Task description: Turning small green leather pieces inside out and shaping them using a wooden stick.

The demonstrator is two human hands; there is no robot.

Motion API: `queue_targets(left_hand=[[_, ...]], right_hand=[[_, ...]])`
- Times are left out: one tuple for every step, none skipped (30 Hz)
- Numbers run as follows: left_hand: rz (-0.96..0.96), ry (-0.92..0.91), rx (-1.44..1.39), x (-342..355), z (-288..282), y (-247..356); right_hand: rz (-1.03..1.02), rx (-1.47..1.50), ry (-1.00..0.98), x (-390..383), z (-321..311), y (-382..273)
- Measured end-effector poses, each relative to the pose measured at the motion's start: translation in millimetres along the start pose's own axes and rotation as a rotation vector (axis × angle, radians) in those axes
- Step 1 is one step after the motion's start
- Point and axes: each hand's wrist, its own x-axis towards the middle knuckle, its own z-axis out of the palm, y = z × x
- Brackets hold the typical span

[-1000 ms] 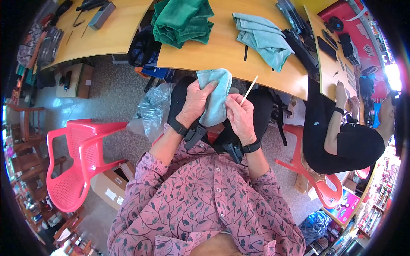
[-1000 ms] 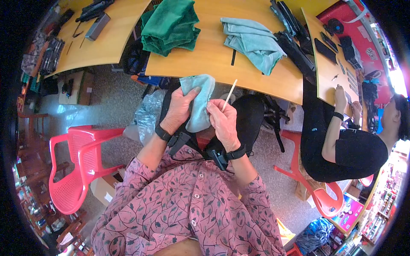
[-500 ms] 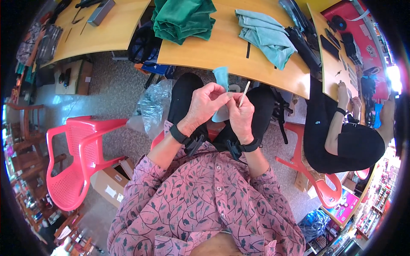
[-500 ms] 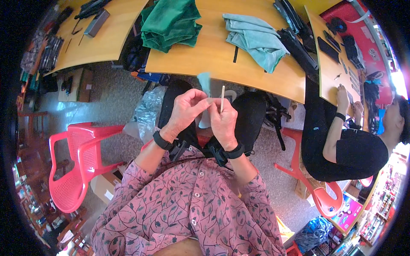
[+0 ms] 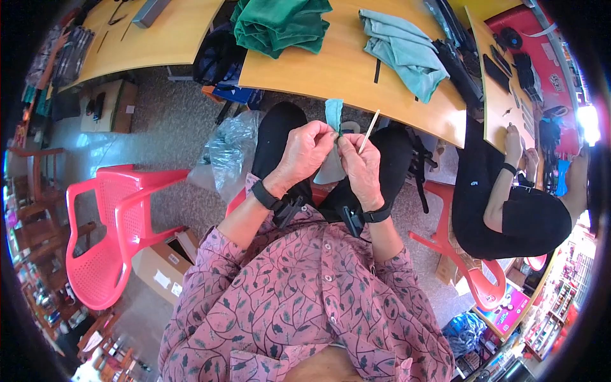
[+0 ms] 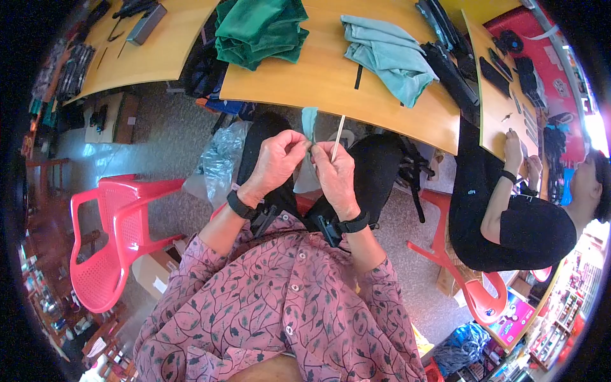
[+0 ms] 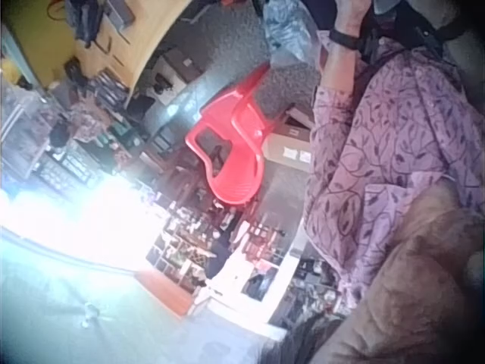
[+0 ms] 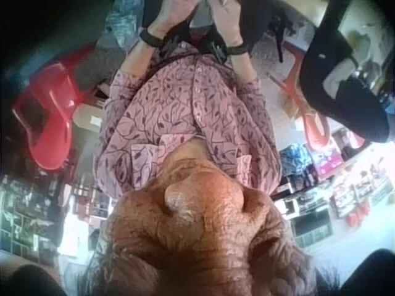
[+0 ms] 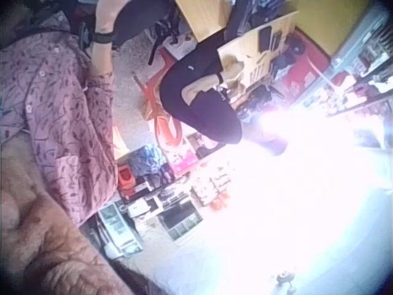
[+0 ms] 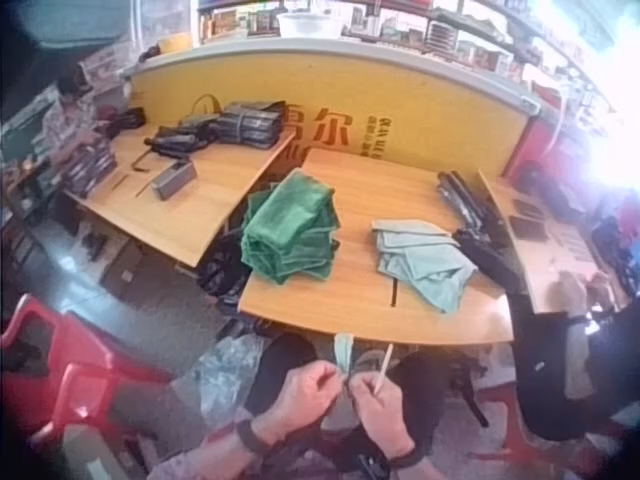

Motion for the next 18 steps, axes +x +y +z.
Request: queue_targets(left_hand=[[-0.051, -0.021, -0.016, 0, -1, 1], [-0.101, -0.043, -0.031, 0, -2, 2], [-0.102, -0.043, -0.032, 0, -2, 1], [-0.096, -0.05, -0.037, 0, -2, 1], [-0.09, -0.057, -0.041, 0, -3, 0], [-0.09, -0.056, -0.041, 0, -3, -4], [-0.067, -0.037, -0.009, 0, -2, -8], [-0.045, -0.017, 0.024, 0, -2, -12], [-0.045, -0.018, 0.024, -1, -1, -11], [0.029, 0.031, 0.128, -2, 2, -9], [0.104, 0.081, 0.231, -2, 3, -8], [0.104, 0.081, 0.231, -2, 3, -8], [0.11, 0.057, 0.295, 0, 2, -10], [0.115, 0.033, 0.359, 1, 2, -12], [0.115, 0.034, 0.359, 1, 1, -12], [0.133, 0.063, 0.363, 2, 1, -13], [0.151, 0.092, 0.366, 2, 1, -14], [0.151, 0.095, 0.367, 3, 0, -17]], right_hand=[[-0.015, -0.046, 0.021, 0, 1, 0], [-0.014, -0.047, 0.021, 0, 2, 1], [-0.098, -0.127, 0.043, 0, 3, 2], [-0.182, -0.207, 0.066, 0, 4, 3], [-0.181, -0.208, 0.066, 0, 4, 4], [-0.23, -0.28, 0.066, 0, 4, 5], [-0.28, -0.352, 0.066, -1, 5, 4], [-0.28, -0.352, 0.065, -1, 7, 3], [-0.295, -0.381, 0.071, -3, 10, -1], [-0.31, -0.411, 0.076, -3, 12, -3], [-0.309, -0.411, 0.076, -3, 11, -1], [-0.358, -0.459, 0.063, -2, 10, 2], [-0.406, -0.506, 0.049, -2, 9, 4], [-0.406, -0.507, 0.049, -1, 9, 4], [-0.444, -0.524, 0.028, -1, 9, 4], [-0.482, -0.541, 0.006, 0, 8, 5], [-0.482, -0.541, 0.006, 0, 8, 5], [-0.42, -0.507, -0.008, 1, 7, 5]])
